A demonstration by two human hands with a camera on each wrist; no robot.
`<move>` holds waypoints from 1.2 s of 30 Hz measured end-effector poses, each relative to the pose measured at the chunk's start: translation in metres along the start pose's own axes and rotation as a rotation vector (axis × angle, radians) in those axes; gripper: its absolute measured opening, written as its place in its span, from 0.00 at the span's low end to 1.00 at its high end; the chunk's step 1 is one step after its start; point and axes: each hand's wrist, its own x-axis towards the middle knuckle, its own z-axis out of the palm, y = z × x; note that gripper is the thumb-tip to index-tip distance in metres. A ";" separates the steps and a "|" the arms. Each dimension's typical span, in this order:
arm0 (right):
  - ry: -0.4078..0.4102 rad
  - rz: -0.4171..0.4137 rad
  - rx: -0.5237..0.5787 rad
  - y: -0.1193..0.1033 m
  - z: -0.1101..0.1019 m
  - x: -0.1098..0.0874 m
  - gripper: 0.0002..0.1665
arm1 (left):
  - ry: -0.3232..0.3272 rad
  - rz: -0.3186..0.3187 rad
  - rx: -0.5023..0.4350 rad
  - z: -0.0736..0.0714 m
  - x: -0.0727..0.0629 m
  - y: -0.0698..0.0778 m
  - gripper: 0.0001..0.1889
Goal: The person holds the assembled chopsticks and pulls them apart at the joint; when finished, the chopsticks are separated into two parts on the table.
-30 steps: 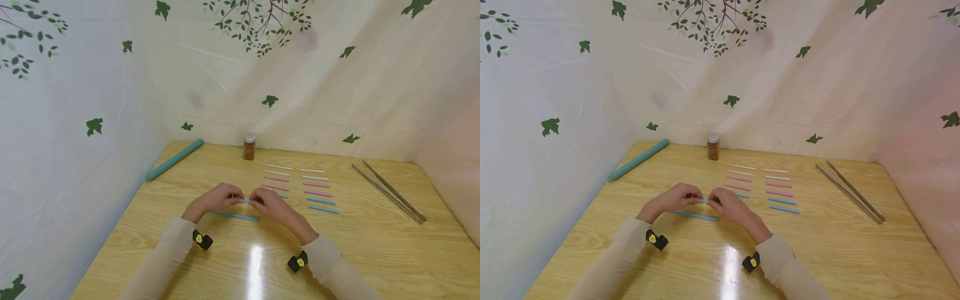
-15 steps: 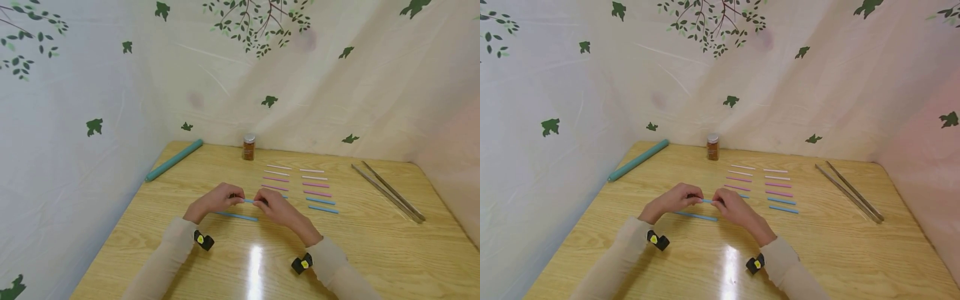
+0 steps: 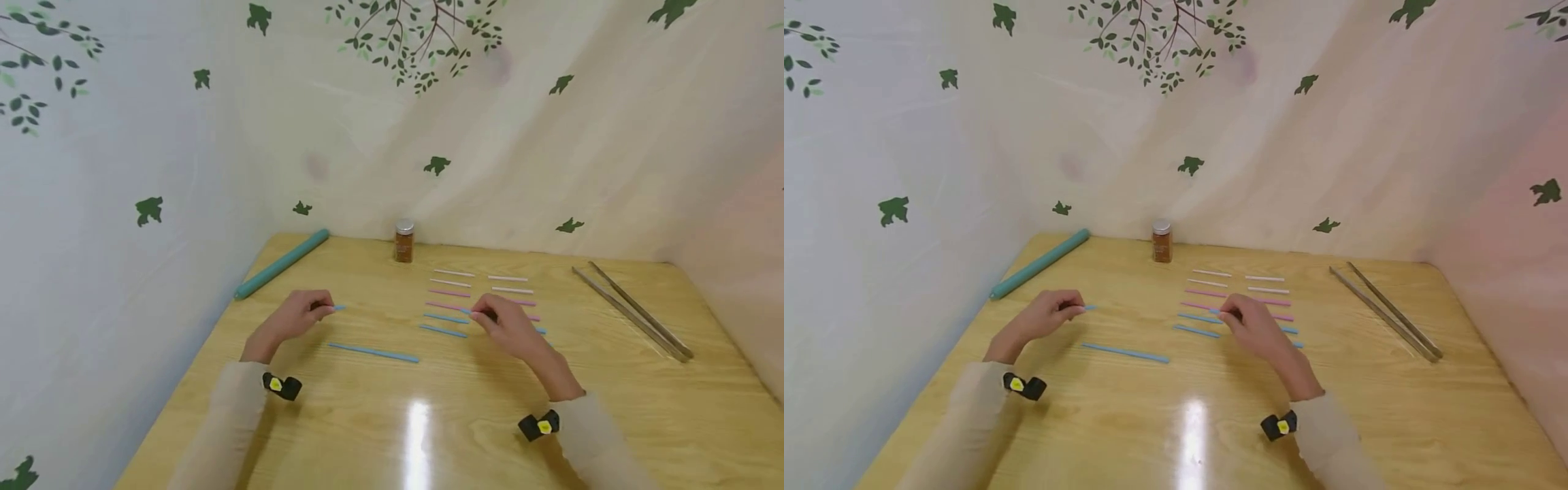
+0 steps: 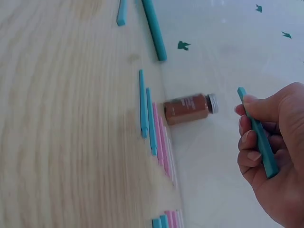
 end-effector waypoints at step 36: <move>0.100 0.044 -0.145 0.056 -0.043 -0.081 0.10 | -0.100 0.119 0.017 0.105 0.039 0.075 0.05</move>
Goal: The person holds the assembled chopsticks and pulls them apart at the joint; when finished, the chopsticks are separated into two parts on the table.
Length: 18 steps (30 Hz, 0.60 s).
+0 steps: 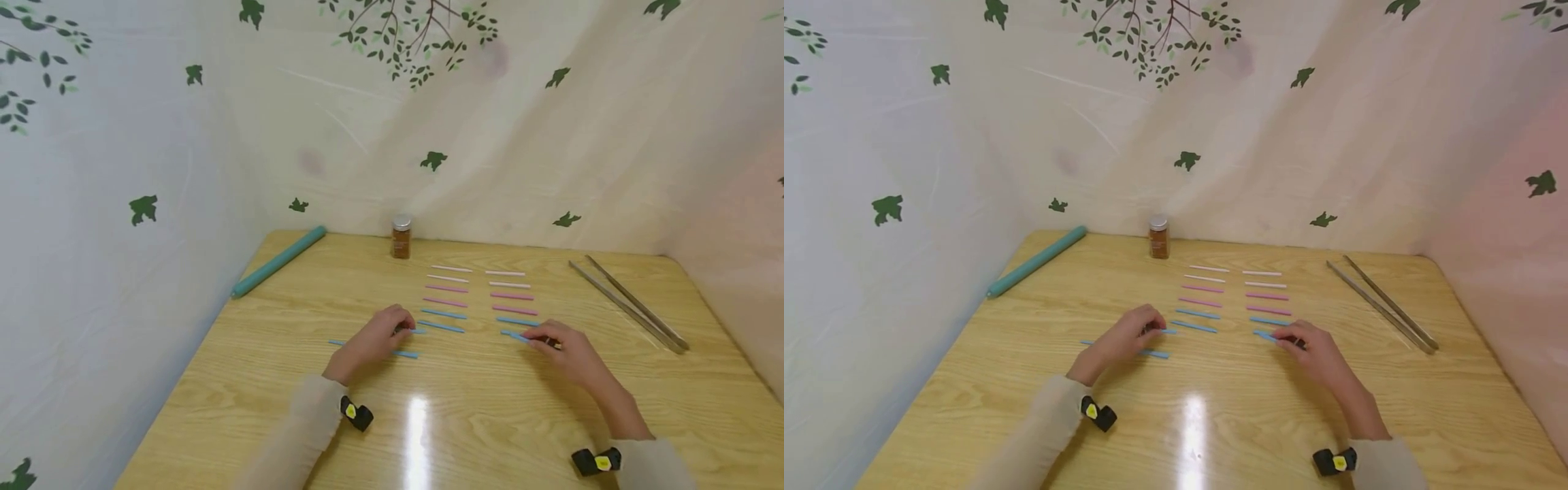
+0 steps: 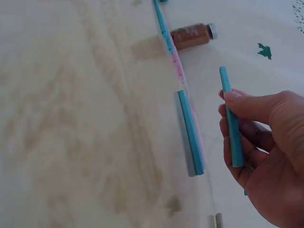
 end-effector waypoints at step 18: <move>-0.141 0.147 0.024 0.011 0.015 -0.003 0.05 | -0.050 0.025 0.074 0.041 0.025 0.020 0.04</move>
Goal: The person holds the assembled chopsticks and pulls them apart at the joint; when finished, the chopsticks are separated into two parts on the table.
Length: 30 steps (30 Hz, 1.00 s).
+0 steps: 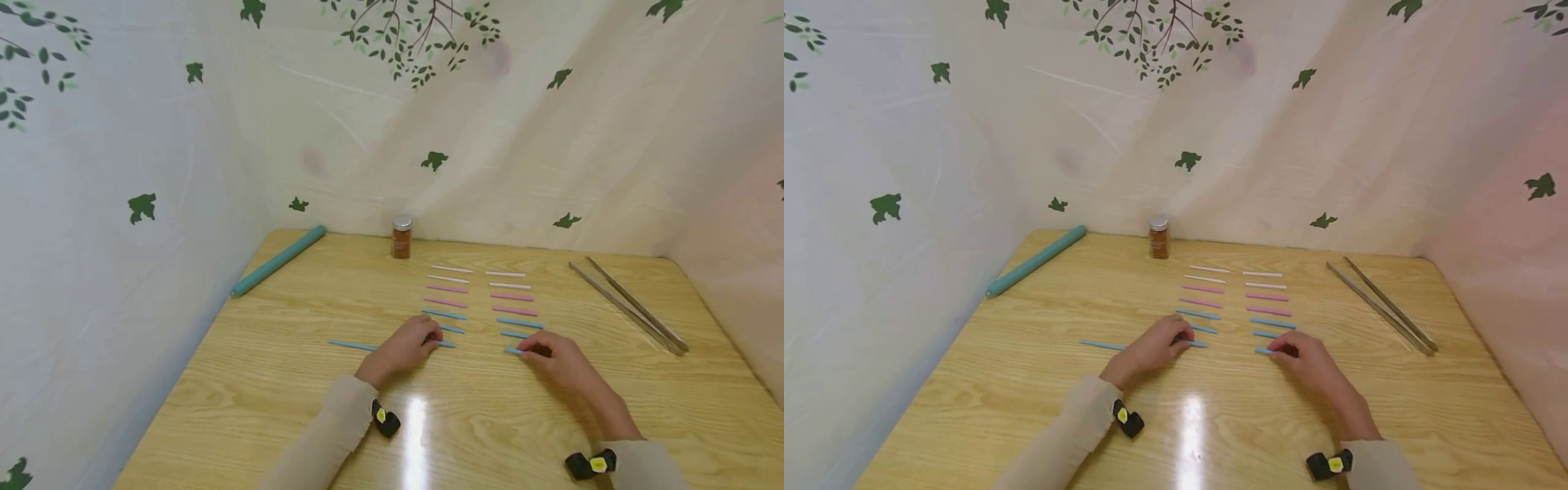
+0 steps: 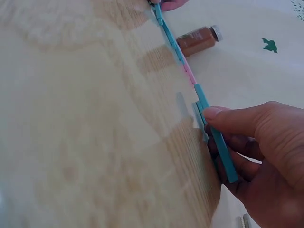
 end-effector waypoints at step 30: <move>0.030 -0.079 -0.065 -0.006 0.001 0.003 0.05 | 0.033 0.064 0.091 0.004 0.003 0.002 0.03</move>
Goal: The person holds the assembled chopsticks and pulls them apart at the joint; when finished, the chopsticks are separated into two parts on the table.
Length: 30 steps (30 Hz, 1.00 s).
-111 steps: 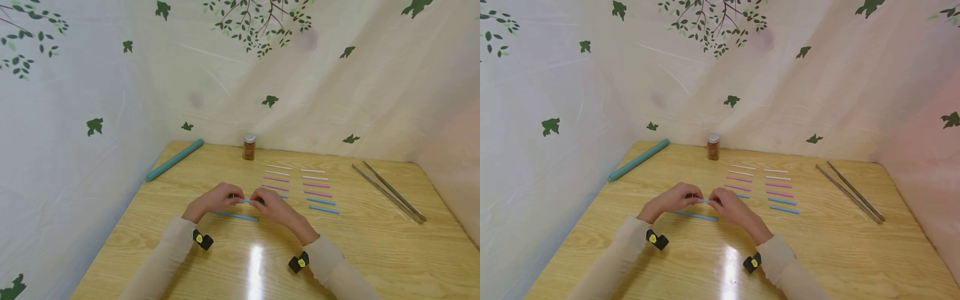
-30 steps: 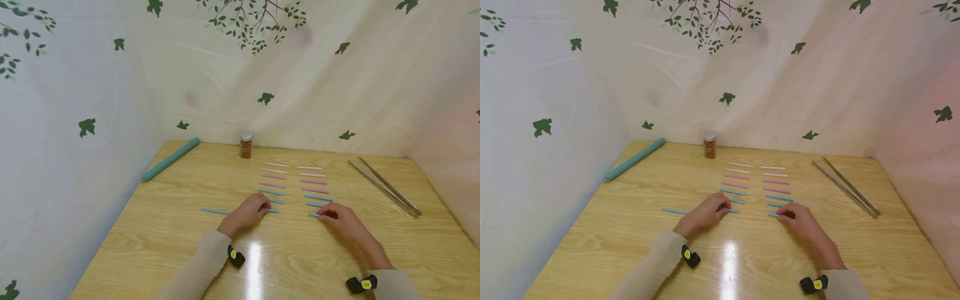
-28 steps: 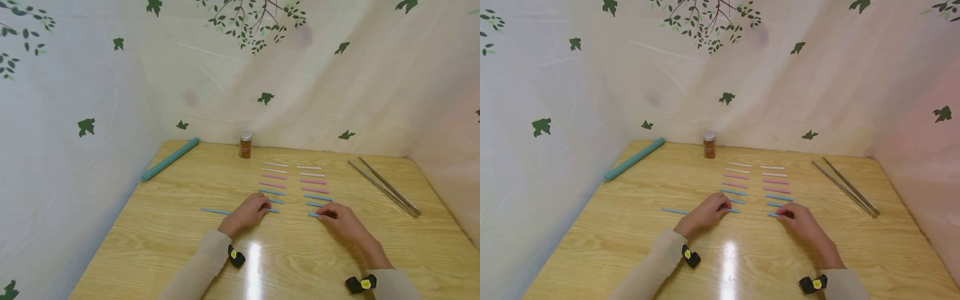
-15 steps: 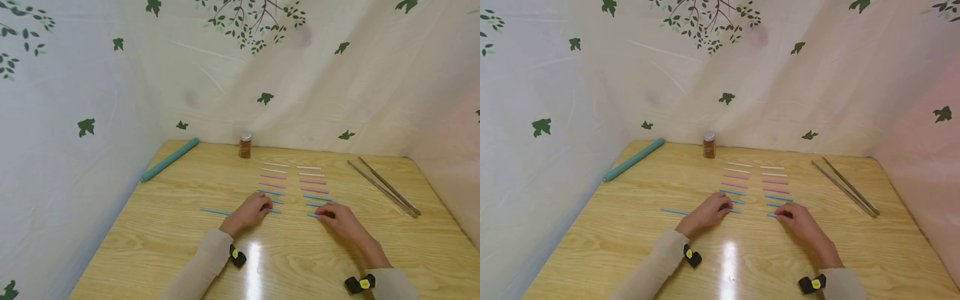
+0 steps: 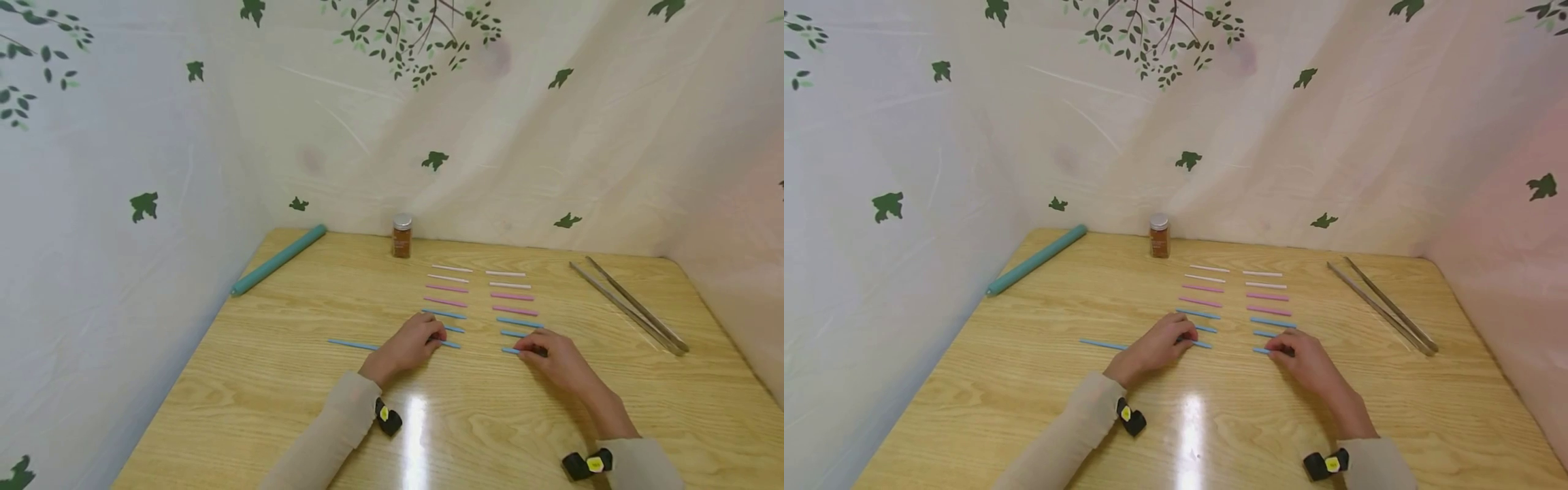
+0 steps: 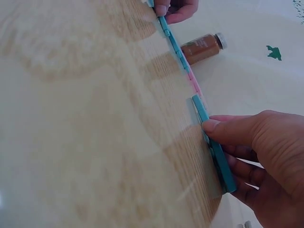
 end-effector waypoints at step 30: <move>-0.001 -0.059 0.076 -0.051 0.019 0.031 0.13 | 0.029 -0.155 -0.177 -0.050 -0.042 -0.027 0.09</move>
